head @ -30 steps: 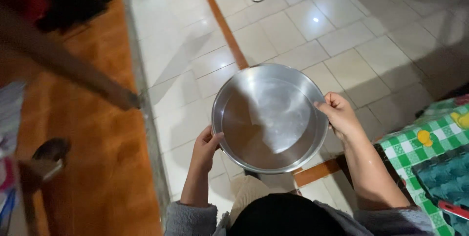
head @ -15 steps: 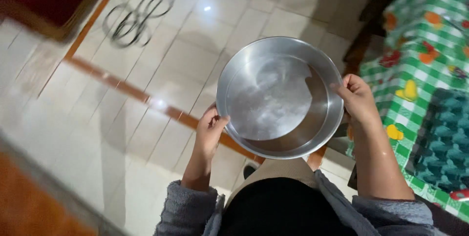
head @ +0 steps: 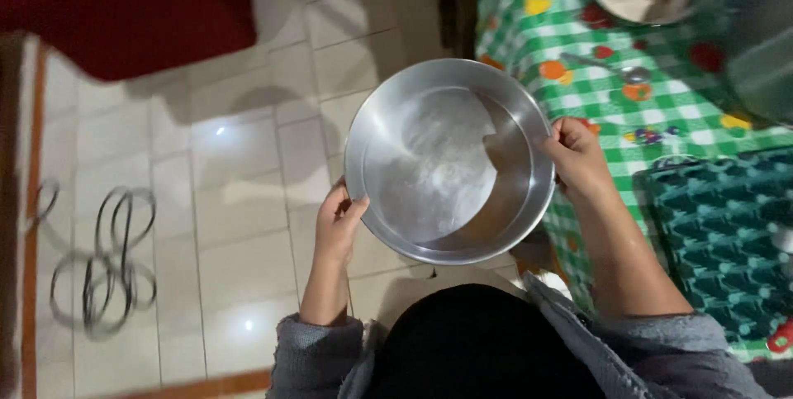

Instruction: Greasing the interior of a circular baking pan with butter using a piece of paper.

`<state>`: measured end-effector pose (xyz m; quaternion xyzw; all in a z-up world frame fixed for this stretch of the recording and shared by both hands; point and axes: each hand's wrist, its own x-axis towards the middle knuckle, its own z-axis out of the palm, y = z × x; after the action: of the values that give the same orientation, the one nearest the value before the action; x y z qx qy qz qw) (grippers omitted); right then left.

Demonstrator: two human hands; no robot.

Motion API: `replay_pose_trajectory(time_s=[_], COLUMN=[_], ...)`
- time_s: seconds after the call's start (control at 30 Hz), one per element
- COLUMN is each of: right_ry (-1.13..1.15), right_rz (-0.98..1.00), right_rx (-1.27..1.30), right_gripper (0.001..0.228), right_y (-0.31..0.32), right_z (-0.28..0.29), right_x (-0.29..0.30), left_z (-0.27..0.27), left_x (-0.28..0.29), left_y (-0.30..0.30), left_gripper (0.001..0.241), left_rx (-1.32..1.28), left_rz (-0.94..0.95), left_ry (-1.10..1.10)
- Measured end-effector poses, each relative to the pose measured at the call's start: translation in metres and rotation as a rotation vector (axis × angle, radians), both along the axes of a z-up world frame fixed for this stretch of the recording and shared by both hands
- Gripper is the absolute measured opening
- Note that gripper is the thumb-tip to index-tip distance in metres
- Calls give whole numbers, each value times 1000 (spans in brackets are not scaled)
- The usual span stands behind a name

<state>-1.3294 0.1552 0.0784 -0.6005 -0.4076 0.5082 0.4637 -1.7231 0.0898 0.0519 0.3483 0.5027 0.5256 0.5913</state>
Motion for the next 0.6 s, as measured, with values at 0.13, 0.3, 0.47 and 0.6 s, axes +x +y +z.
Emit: replay_pose_trajectory(time_s=[0.13,0.3,0.47,0.6], right_ry=[101,153,230,238], right_rz=[-116,-360,-761,-1002], right_rx=[52,108,86,191], right_gripper=[16,13,24,25], right_y=[27,9,-54,-96], right_z=[-22,-72,-89,-110], right_x=[40,90,86,59], left_z=[-13,-64,-81,-70], left_x=[23,81,174,262], left_y=[112,260,397,475], left_gripper=[40,36,32,32], left_rx=[5,-59,-255,-190], left_rz=[-185,-523,-776,-1119], left_ry=[23,113,159,11])
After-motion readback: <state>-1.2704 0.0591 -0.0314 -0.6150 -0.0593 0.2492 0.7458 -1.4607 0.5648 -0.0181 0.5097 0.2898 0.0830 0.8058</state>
